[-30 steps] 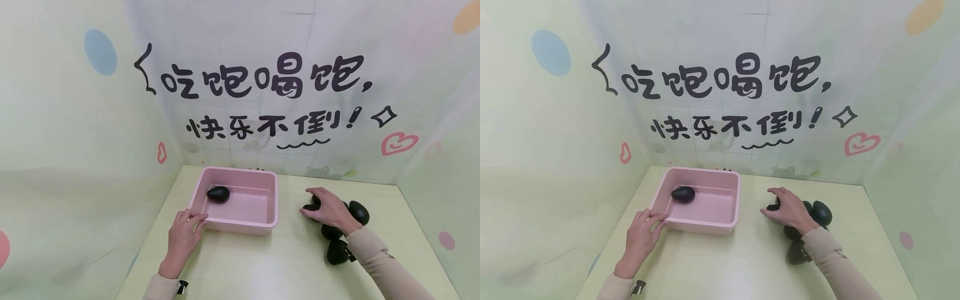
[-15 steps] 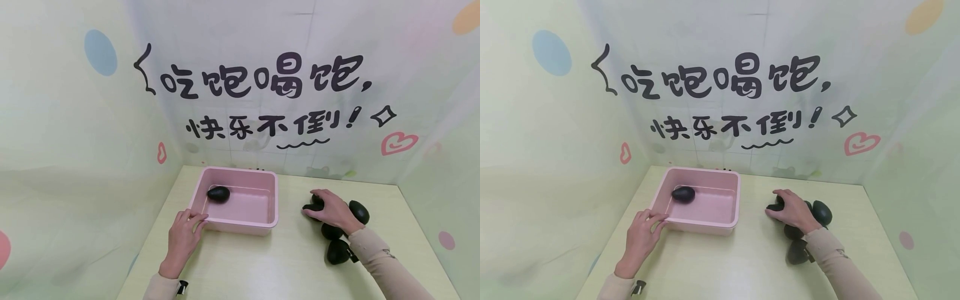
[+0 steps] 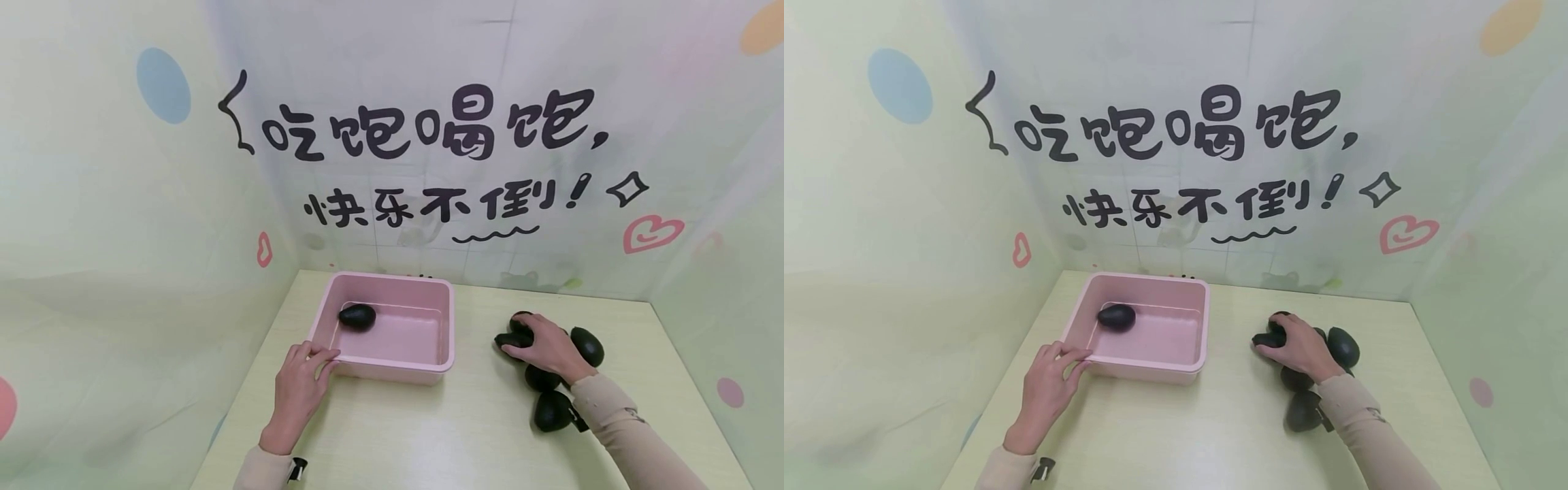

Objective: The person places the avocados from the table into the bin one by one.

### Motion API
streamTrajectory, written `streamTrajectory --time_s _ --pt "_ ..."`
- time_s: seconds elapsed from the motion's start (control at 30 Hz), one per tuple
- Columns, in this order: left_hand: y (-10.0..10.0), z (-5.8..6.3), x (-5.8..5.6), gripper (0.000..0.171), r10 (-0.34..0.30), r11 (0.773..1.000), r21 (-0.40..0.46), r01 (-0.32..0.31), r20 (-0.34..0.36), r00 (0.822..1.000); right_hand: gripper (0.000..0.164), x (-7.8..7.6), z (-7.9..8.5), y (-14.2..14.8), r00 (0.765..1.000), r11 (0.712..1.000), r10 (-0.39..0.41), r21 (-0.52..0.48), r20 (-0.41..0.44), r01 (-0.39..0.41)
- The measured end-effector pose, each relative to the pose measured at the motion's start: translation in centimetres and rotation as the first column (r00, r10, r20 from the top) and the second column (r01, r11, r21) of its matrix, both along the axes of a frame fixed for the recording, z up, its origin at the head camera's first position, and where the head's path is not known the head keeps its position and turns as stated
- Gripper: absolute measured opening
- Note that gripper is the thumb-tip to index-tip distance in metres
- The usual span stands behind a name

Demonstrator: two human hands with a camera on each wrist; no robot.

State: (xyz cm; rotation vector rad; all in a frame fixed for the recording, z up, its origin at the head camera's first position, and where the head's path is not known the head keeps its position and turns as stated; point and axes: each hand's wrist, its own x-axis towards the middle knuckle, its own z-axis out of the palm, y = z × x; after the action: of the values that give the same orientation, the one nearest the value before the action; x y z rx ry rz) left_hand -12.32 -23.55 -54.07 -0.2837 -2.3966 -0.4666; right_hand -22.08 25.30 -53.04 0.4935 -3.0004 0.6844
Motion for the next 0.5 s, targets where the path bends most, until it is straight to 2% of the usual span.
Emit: streamTrajectory --time_s 0.5 --pt "0.0 0.0 0.0 0.026 -0.006 1.000 0.007 0.006 -0.006 1.000 0.074 -0.2 -1.6 0.7 1.000 1.000 -0.012 0.016 0.019 0.011"
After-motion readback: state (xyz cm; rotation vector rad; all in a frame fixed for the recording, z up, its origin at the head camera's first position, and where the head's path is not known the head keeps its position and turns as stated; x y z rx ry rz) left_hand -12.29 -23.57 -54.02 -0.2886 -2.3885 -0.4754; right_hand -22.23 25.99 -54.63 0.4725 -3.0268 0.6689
